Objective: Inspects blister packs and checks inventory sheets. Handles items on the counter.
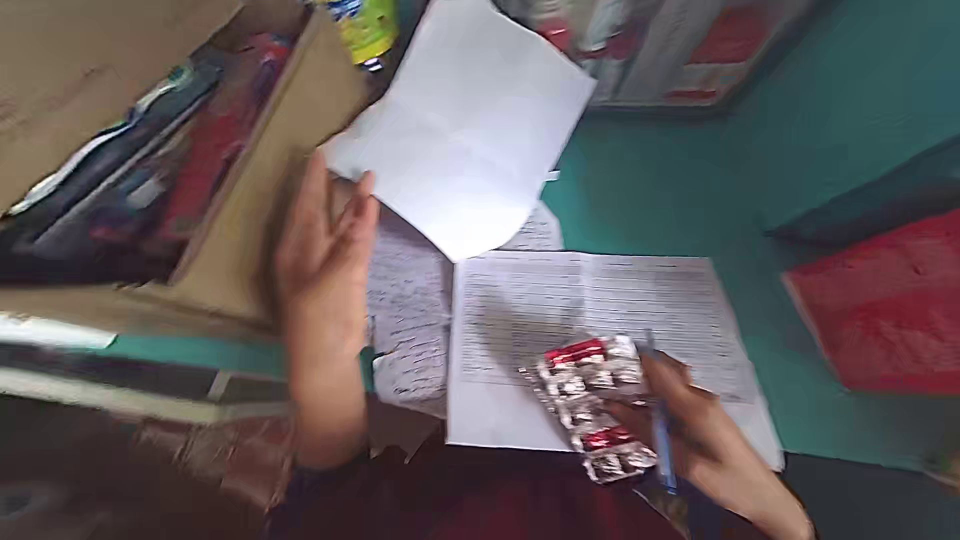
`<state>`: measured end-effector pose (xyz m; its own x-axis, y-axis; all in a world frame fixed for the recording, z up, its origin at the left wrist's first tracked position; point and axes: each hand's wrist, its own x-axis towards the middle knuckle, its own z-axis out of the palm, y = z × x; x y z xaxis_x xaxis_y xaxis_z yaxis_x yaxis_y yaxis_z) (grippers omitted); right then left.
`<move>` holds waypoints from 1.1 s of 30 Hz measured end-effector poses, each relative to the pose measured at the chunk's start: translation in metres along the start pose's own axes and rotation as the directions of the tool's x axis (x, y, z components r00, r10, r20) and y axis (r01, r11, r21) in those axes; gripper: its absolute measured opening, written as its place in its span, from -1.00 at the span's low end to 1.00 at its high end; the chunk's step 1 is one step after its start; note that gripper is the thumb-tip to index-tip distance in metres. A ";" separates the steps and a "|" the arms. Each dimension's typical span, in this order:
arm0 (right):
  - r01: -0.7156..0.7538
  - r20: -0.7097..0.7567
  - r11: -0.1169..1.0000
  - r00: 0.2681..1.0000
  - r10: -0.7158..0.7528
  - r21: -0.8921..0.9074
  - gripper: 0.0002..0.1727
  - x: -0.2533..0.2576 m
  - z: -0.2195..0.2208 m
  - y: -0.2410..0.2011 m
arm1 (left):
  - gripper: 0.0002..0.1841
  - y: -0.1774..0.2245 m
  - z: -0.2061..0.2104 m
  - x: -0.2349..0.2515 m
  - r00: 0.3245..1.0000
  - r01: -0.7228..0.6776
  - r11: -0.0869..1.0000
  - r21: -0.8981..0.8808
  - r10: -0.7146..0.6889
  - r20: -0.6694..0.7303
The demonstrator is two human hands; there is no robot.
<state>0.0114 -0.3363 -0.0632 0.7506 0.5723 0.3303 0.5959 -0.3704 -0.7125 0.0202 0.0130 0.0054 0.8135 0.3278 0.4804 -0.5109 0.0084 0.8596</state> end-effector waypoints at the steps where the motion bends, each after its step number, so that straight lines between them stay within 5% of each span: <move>1: -0.020 0.002 1.000 1.000 0.020 0.013 -0.54 -0.002 -0.003 0.003 | -0.16 -0.002 0.004 -0.004 0.999 -0.024 0.999 0.032 0.025 -0.031; 4: -0.092 0.005 0.989 0.996 0.092 0.113 -0.55 -0.009 -0.009 0.003 | -0.17 -0.010 0.013 -0.022 0.985 -0.162 0.947 0.279 0.172 -0.012; 7: -0.158 0.019 0.950 0.987 0.159 0.271 -0.59 -0.009 -0.014 -0.004 | -0.70 -0.022 0.011 -0.047 0.930 -0.368 0.805 0.466 0.331 0.162; 12: -0.142 -0.082 0.914 0.979 0.187 0.380 -0.68 -0.008 -0.012 -0.007 | -0.68 -0.032 -0.006 -0.071 0.801 -0.393 0.758 0.521 0.004 0.598; 19: -0.142 -0.146 0.913 0.966 0.212 0.382 -0.68 -0.002 -0.011 -0.007 | -0.57 -0.025 -0.020 -0.094 0.609 -0.374 0.883 0.282 0.005 0.793; 27: -0.222 -0.109 0.921 0.957 0.268 0.320 -0.75 0.013 -0.021 0.009 | -0.78 -0.020 -0.010 -0.119 0.752 -0.412 0.819 0.398 0.059 0.657; 33: -0.156 -0.246 0.873 0.923 0.295 0.461 -0.80 0.014 -0.013 0.008 | -0.80 -0.016 -0.002 -0.127 0.869 -0.170 0.904 0.393 -0.050 0.492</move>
<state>0.0303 -0.3409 -0.0558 0.9392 0.2386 0.2471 0.2715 -0.0753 -0.9595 -0.0755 -0.0268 -0.0693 0.8695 -0.1801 0.4599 -0.4908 -0.4190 0.7639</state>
